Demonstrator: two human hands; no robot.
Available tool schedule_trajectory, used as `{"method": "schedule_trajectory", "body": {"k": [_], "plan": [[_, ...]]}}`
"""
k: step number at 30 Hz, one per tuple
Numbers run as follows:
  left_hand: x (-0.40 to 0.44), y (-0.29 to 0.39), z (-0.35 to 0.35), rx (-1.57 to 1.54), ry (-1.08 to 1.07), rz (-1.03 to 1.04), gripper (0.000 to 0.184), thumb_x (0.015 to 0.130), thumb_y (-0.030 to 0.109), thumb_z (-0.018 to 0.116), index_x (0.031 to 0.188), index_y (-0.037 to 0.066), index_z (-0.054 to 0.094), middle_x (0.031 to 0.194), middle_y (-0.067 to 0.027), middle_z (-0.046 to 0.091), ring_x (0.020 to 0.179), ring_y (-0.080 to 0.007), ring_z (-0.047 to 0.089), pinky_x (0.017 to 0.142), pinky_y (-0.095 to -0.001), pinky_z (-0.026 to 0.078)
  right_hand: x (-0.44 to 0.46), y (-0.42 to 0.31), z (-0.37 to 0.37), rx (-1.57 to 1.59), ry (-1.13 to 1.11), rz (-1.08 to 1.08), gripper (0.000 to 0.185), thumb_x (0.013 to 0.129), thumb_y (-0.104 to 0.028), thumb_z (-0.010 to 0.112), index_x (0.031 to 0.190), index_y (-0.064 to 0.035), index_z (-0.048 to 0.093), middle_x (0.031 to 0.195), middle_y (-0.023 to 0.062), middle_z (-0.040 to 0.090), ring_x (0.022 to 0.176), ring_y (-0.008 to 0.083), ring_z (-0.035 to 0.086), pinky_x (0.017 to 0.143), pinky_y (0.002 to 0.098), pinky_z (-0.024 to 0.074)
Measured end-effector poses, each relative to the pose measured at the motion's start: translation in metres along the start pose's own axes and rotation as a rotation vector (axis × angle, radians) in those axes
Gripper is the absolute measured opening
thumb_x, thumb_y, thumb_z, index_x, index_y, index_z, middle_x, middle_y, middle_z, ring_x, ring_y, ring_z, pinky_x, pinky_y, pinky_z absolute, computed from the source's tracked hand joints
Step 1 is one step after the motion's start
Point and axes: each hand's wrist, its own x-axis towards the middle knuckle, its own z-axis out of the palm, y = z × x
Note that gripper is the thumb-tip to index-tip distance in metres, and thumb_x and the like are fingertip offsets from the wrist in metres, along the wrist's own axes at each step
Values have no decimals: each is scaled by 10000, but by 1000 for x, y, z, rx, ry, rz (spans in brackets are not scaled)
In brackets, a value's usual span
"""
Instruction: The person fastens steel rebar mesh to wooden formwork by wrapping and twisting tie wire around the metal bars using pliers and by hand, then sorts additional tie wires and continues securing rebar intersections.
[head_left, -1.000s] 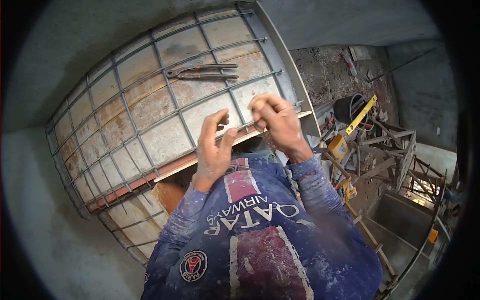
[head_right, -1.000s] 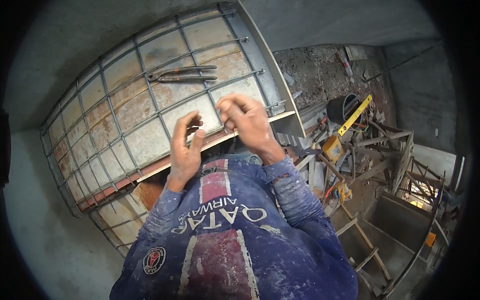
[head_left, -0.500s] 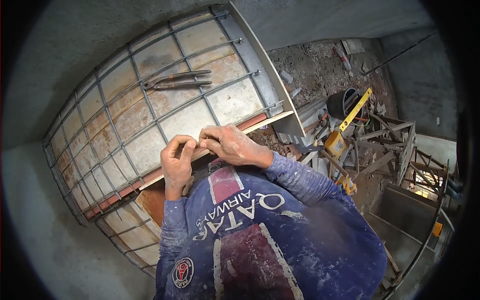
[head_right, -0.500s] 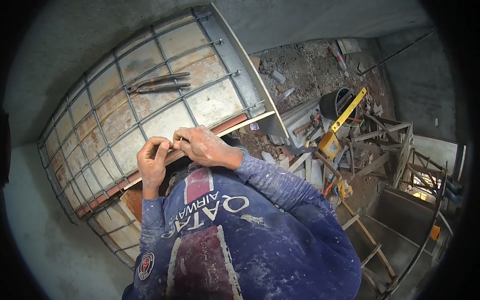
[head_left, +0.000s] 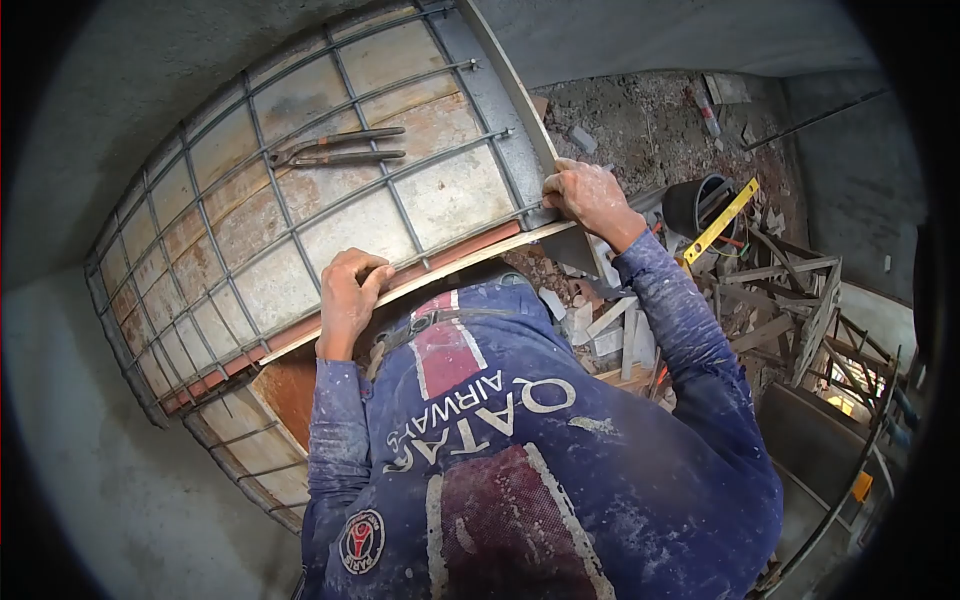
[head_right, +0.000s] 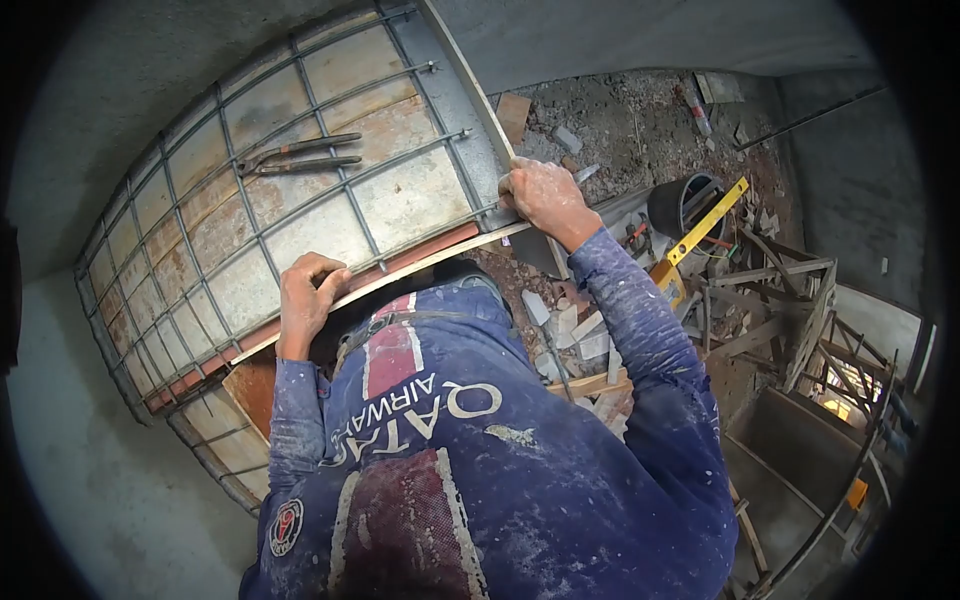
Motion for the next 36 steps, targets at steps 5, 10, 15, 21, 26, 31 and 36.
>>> {"method": "schedule_trajectory", "body": {"k": [5,10,15,21,26,31,36], "plan": [[-2,-4,9,-3,14,-40,92,822,78,739,833,-13,742,812,-139,678,854,-283,625,783,-384,491,9,4,13,-45,12,-65,214,866,-270,660,835,-91,775,947,114,663,865,333,697,755,455,551],[-6,-3,11,15,64,2,93,833,90,729,822,-2,731,816,-131,667,851,-285,598,799,-404,474,10,11,7,42,-38,-100,195,880,-252,685,915,-79,766,952,110,675,933,326,682,822,451,532],[-4,-4,12,34,52,19,100,834,104,730,830,4,735,824,-133,672,862,-296,602,802,-412,475,4,9,3,199,-22,-104,172,877,-214,718,963,-66,734,945,112,662,932,336,651,811,447,501],[-1,-1,10,42,38,70,92,824,116,736,843,28,755,841,-125,695,888,-306,614,836,-412,477,3,1,-2,138,-75,-63,172,850,-232,731,926,-77,738,919,108,671,929,333,655,803,438,504],[1,-18,17,42,55,168,62,812,93,750,829,34,760,824,-112,705,853,-292,602,810,-393,470,2,-7,8,73,17,-43,171,841,-242,727,894,-80,741,907,114,672,887,332,670,772,440,508],[2,-11,13,51,35,100,96,827,147,748,839,54,764,845,-99,707,874,-287,590,833,-401,465,10,-5,8,20,-29,-2,155,816,-244,746,886,-106,745,891,89,675,889,315,679,765,440,523],[-2,-6,15,62,22,32,98,839,160,741,840,66,767,877,-79,715,921,-276,584,874,-406,451,8,-9,9,58,-8,13,126,792,-198,763,858,-93,742,873,97,683,853,333,680,752,448,518]]}}
